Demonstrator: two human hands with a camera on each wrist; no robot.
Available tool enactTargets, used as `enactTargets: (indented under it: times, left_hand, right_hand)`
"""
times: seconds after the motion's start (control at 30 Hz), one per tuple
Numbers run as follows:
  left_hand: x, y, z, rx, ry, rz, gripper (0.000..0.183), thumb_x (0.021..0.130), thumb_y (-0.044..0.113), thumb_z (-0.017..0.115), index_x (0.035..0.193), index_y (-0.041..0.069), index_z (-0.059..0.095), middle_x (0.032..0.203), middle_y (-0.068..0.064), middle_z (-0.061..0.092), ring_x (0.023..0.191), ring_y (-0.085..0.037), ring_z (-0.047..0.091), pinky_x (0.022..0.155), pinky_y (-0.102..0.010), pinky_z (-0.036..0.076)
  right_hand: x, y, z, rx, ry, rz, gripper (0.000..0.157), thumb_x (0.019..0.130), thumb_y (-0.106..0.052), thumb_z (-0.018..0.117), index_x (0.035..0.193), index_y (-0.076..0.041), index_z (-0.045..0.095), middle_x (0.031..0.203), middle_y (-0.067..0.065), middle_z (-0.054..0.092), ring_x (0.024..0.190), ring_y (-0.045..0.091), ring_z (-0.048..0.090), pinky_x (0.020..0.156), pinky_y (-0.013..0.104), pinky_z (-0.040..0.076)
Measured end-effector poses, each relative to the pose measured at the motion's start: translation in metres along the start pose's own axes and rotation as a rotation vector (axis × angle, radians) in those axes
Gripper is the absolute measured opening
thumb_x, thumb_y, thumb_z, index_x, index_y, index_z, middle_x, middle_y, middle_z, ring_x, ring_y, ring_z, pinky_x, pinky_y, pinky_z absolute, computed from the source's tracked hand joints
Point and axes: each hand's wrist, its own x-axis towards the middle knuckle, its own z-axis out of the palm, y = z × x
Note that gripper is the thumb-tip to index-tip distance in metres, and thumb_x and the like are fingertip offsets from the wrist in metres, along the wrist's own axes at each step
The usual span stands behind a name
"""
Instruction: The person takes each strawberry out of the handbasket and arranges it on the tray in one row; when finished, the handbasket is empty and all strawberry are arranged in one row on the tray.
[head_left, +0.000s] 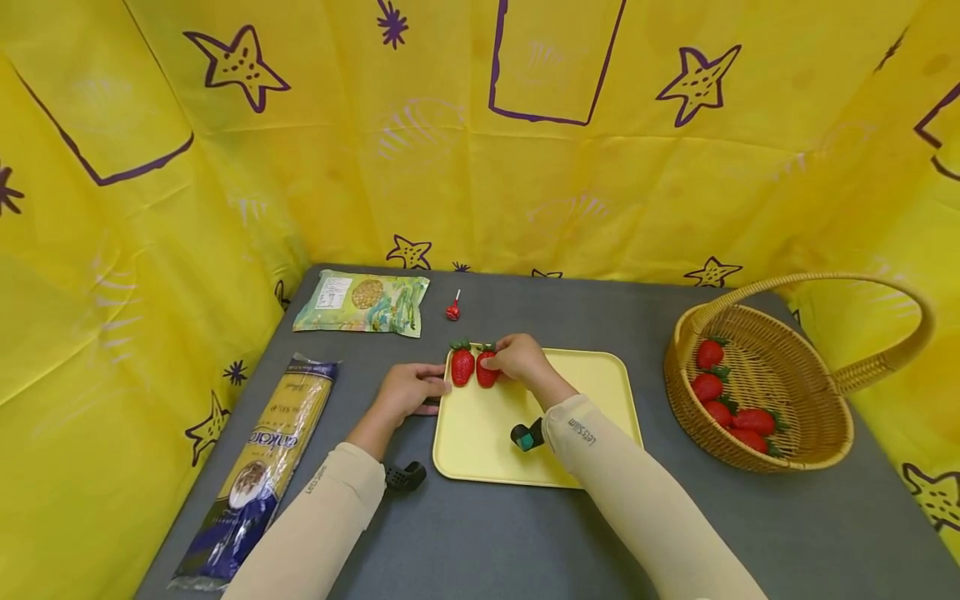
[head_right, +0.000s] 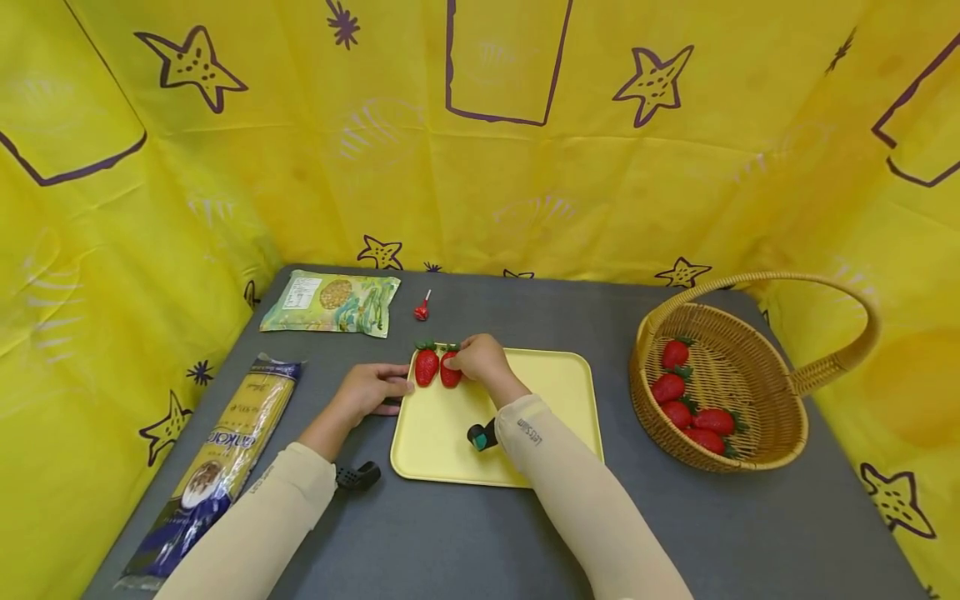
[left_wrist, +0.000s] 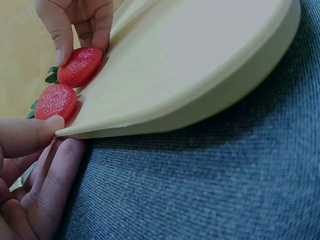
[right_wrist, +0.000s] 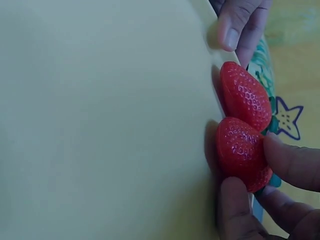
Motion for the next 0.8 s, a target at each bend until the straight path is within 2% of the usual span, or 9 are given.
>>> enactTargets:
  times: [0.3,0.5,0.63,0.8]
  left_hand:
    - [0.003,0.001,0.003,0.01,-0.017,-0.004,0.041,0.083,0.006,0.079,0.122,0.004,0.069,0.105,-0.014,0.07,0.081,-0.02,0.069,0.062,-0.034,0.061]
    - [-0.001,-0.007,-0.006,0.001,0.009,-0.024,0.042,0.083,0.005,0.079,0.124,0.003,0.068,0.106,-0.015,0.07,0.079,-0.018,0.068,0.061,-0.034,0.06]
    - [-0.003,-0.01,-0.013,-0.012,0.028,-0.025,0.044,0.082,0.005,0.079,0.125,0.002,0.067,0.108,-0.016,0.069,0.079,-0.018,0.068,0.061,-0.034,0.06]
    - [-0.003,-0.013,-0.016,-0.011,0.029,-0.015,0.045,0.083,0.007,0.078,0.127,0.003,0.066,0.113,-0.017,0.068,0.083,-0.017,0.068,0.063,-0.035,0.061]
  right_hand:
    - [-0.001,0.004,-0.003,0.027,0.005,0.004,0.045,0.081,-0.01,0.081,0.119,0.005,0.062,0.111,0.016,0.061,0.079,0.021,0.063,0.076,0.031,0.058]
    - [-0.008,0.0,-0.011,-0.023,-0.049,-0.023,0.045,0.083,-0.019,0.081,0.119,0.001,0.064,0.116,0.015,0.062,0.087,0.027,0.066,0.083,0.036,0.057]
    - [-0.026,-0.01,-0.043,-0.059,-0.159,-0.09,0.046,0.086,-0.023,0.078,0.123,-0.001,0.064,0.121,0.014,0.061,0.096,0.031,0.066,0.086,0.038,0.056]
    - [-0.062,-0.016,-0.119,-0.11,-0.426,-0.225,0.044,0.091,-0.022,0.072,0.127,0.0,0.06,0.121,0.013,0.062,0.105,0.031,0.063,0.09,0.04,0.054]
